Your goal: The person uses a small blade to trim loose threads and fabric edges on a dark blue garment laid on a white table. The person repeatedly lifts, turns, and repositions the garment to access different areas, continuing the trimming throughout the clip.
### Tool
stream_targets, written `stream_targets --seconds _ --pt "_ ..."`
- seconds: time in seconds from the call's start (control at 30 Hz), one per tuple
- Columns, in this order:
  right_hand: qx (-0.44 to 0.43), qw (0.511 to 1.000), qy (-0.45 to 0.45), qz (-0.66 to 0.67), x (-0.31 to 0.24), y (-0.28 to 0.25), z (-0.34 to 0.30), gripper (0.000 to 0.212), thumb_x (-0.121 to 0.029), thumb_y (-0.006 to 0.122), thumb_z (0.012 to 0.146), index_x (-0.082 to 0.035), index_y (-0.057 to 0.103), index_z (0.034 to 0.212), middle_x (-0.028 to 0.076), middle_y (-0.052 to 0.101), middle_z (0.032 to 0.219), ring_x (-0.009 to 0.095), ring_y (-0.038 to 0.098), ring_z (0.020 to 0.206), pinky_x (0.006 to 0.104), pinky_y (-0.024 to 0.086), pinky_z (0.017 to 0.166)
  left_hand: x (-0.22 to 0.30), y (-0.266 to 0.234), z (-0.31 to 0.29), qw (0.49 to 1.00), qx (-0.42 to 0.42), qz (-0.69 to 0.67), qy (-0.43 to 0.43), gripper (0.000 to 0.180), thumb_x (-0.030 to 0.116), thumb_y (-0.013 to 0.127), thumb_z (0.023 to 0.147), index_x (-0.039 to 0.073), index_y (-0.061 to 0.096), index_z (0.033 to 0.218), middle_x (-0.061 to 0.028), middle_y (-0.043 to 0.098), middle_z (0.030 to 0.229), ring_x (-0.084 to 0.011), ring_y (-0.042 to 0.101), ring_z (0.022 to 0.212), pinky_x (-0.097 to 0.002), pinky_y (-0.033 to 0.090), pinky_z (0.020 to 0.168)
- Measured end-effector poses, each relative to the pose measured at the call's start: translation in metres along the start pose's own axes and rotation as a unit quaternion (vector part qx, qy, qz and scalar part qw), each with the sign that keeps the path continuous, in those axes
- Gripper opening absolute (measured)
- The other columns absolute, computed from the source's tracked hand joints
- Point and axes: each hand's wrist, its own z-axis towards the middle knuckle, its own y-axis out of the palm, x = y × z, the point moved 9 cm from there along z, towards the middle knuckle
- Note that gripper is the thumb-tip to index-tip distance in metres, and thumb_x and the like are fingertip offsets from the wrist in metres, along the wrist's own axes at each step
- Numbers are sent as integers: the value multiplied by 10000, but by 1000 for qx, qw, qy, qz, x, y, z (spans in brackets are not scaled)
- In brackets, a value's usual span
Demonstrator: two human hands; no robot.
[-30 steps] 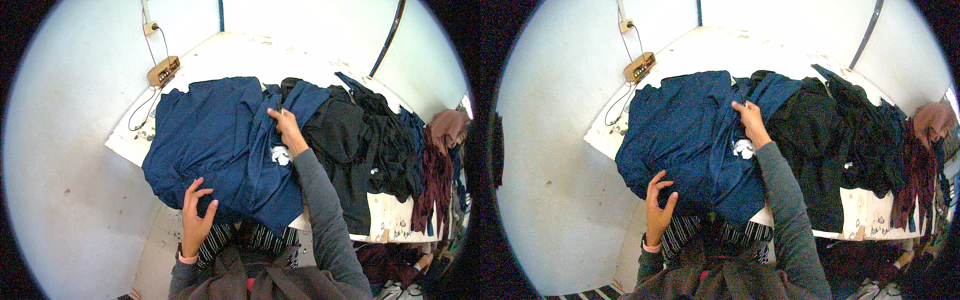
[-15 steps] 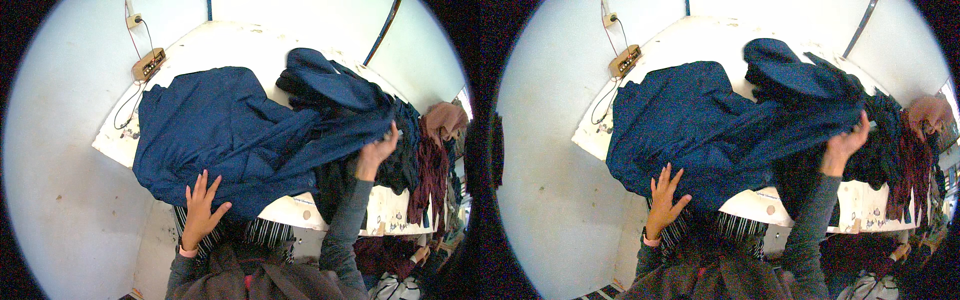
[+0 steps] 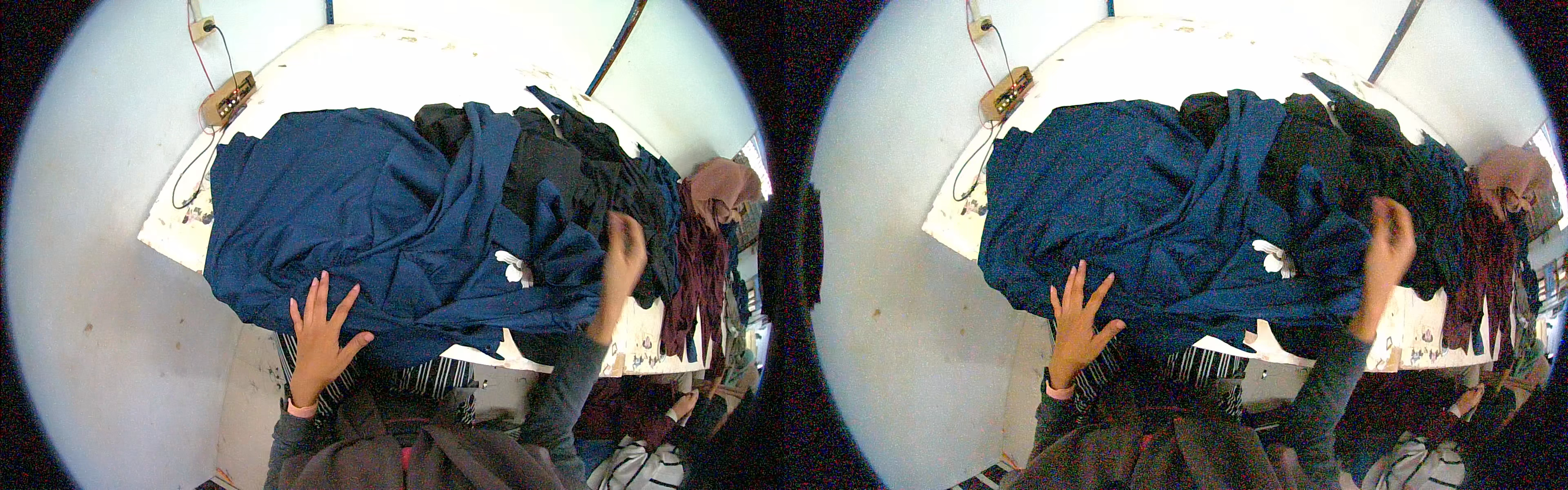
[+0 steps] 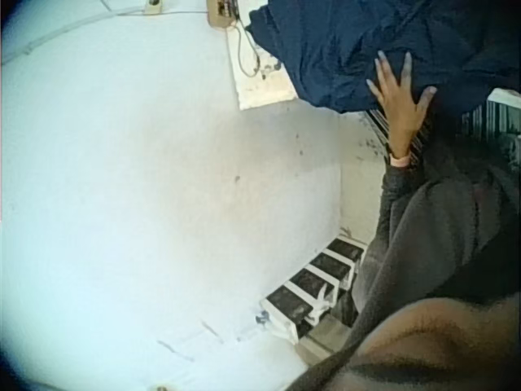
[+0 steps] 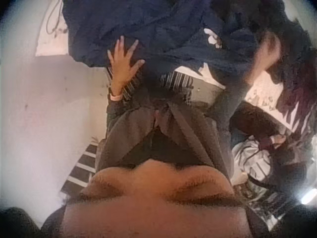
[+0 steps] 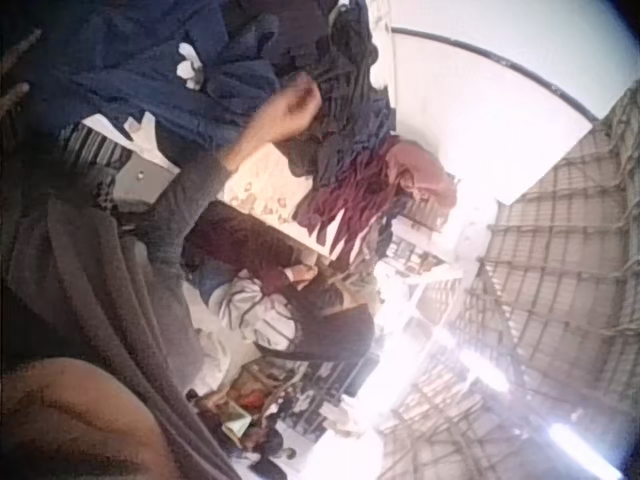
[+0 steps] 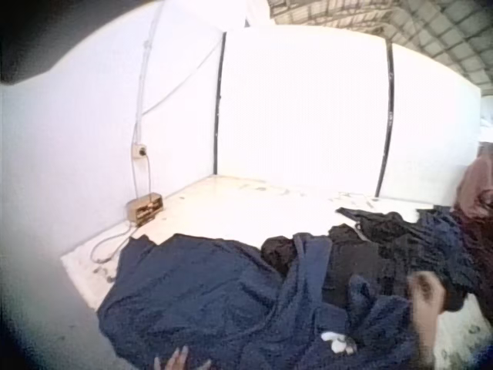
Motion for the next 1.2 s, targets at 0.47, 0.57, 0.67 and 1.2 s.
stream_targets --seconds 0.47,0.57,0.67,1.2 --pt "-99 894 239 365 -8 195 29 354 -342 733 917 -63 645 1116 -5 670 885 96 533 614 263 388 539 -4 4 -6 1000 19 -19 -2 760 636 626 862 280 463 1514 -197 188 1659 -426 202 1510 -665 78 1174" --pt "-16 877 222 425 -11 119 20 186 -265 701 960 -130 618 1058 -69 623 846 34 428 529 205 305 460 1 4 -10 1000 -3 -12 13 782 665 619 851 284 461 1516 -199 193 1657 -432 206 1507 -666 81 1174" --pt "2 861 267 433 11 76 -7 133 -251 682 981 -186 569 950 -92 533 746 22 312 440 210 222 404 18 -3 -11 999 -13 -7 28 722 650 638 847 261 547 1449 -204 269 1625 -436 238 1490 -672 101 1167" --pt "35 812 356 462 26 52 -57 177 -228 641 1008 -199 513 890 -88 452 676 51 265 410 232 215 430 120 -18 107 966 176 -57 179 143 232 777 800 152 756 917 -31 618 969 -258 596 947 -394 451 803"
